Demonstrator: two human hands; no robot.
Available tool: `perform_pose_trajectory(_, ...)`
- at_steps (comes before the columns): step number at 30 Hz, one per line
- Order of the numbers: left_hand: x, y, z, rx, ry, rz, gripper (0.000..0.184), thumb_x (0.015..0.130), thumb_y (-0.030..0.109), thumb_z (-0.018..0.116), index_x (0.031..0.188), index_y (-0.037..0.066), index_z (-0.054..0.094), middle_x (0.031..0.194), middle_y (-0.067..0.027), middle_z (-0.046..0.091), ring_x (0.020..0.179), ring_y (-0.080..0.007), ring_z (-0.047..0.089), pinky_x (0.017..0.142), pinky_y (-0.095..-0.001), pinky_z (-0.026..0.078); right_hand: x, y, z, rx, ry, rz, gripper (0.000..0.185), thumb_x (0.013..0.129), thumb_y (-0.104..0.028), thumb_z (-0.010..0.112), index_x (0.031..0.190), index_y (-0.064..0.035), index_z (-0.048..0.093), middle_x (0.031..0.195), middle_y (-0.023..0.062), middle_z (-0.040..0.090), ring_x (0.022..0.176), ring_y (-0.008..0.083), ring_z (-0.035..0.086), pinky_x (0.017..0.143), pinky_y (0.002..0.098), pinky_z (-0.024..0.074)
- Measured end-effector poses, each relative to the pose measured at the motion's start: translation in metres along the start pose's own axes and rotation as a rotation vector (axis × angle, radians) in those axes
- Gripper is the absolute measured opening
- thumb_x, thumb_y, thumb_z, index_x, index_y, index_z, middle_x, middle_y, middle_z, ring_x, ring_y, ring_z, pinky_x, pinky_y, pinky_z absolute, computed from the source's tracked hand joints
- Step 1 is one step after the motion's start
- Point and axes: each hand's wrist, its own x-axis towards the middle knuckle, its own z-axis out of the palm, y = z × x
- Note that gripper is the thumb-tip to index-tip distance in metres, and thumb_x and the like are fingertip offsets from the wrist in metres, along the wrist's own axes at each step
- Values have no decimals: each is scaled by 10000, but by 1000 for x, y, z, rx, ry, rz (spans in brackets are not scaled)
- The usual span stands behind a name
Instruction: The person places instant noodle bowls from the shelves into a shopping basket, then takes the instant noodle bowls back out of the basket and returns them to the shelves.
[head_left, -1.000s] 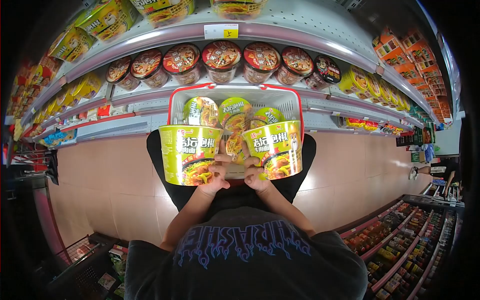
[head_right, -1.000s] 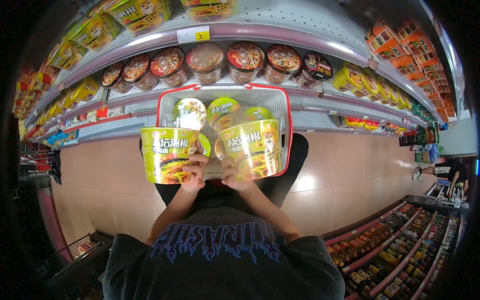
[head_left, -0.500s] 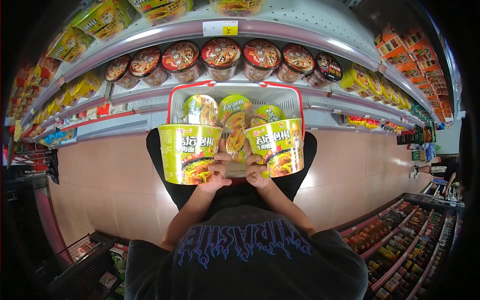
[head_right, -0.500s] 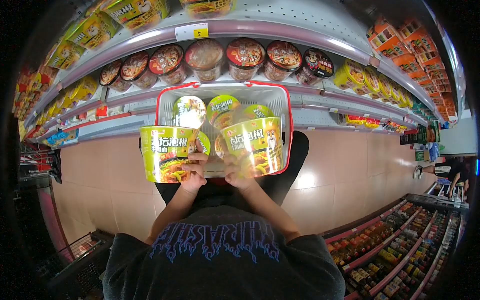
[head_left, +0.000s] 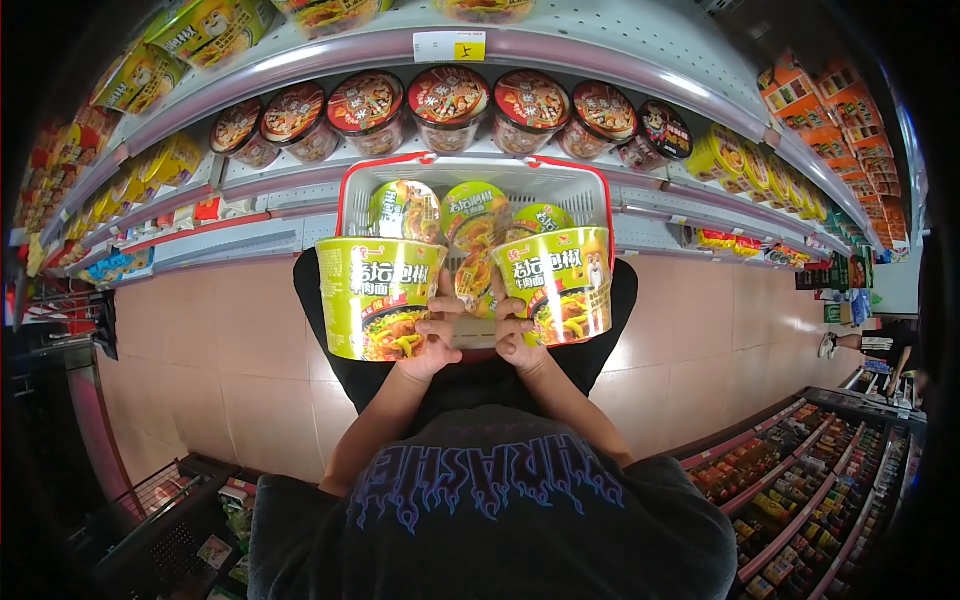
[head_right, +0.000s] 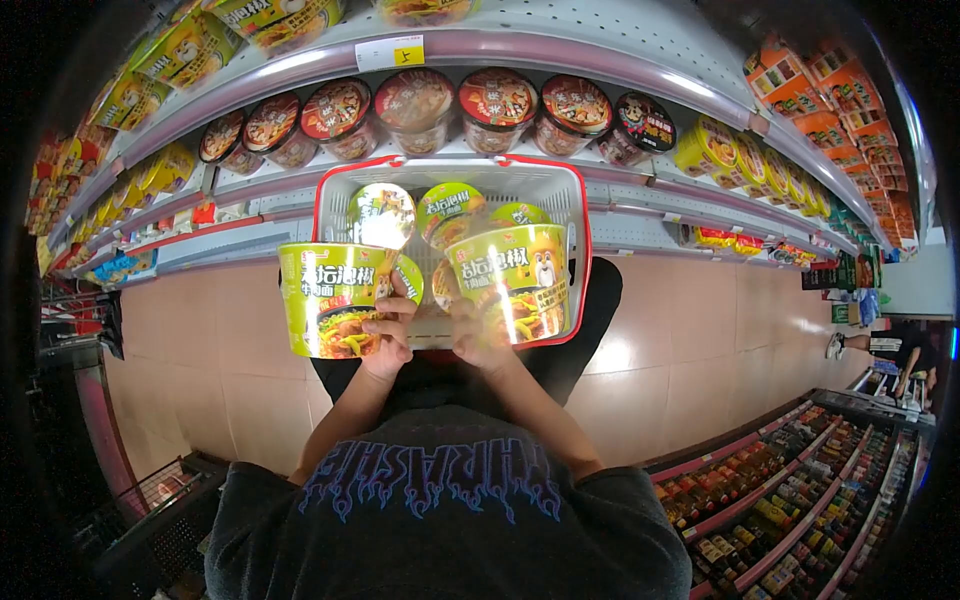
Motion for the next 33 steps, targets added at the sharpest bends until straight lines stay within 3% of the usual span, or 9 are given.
perform_pose_trajectory(5,0,-1,4,44,52,29,612,893,453,412,1400,136,284,1122,-66,400,1027,-254,512,993,-661,163,-7,-4,6,-266,110,-103,645,893,-366,466,1438,-233,148,1082,103,517,956,245,556,851,538,400)
perform_pose_trajectory(10,-16,15,29,457,401,200,616,871,455,451,1376,128,319,1206,-97,419,1075,-290,484,899,-582,345,-15,-22,17,-523,280,-249,641,835,-524,425,1358,-167,325,1293,113,435,1153,331,428,951,603,281)
perform_pose_trajectory(13,-26,25,42,911,626,396,719,796,533,535,1365,138,341,1334,-109,398,1159,-329,446,925,-574,348,4,-4,41,-1025,556,-405,826,800,-666,355,1379,-82,281,1361,187,372,1185,386,437,953,628,324)
perform_pose_trajectory(14,-26,24,47,991,487,442,824,714,616,581,1352,141,365,1385,-104,384,1215,-332,414,964,-530,348,12,0,48,-1501,748,-386,840,794,-682,352,1379,-83,280,1359,186,375,1190,389,430,960,631,317)
perform_pose_trajectory(17,-47,47,47,1056,583,424,877,674,672,577,1346,145,378,1351,-82,431,1218,-293,424,977,-482,358,-23,-38,37,-1117,646,-635,946,734,-788,313,1393,-112,263,1393,140,347,1236,370,383,992,613,291)
perform_pose_trajectory(21,-34,36,48,1354,844,585,771,747,612,539,1341,144,388,1328,-76,459,1209,-257,443,991,-448,356,-39,-44,44,-1437,680,-666,937,733,-801,295,1400,-144,261,1404,75,354,1268,287,366,1037,499,296)
perform_pose_trajectory(27,-26,39,48,1558,872,552,651,823,369,580,1333,46,334,1291,-105,469,1175,-252,471,994,-422,366,-48,-50,47,-1733,972,-686,703,890,-612,282,1345,-77,320,1328,100,440,1183,260,469,986,435,385)
perform_pose_trajectory(31,-17,38,50,1564,878,539,682,805,172,626,1352,40,239,1240,-113,474,1131,-236,502,939,-413,427,-40,-43,58,-1828,846,-670,493,869,-117,454,1329,-37,299,1235,108,477,1116,217,487,959,354,398)
perform_pose_trajectory(33,-8,33,52,1637,861,509,692,796,154,633,1351,41,236,1240,-114,476,1132,-231,501,947,-405,422,-38,-43,58,-1786,833,-687,628,855,-156,533,1385,-50,213,1256,94,462,1136,206,465,968,334,380)
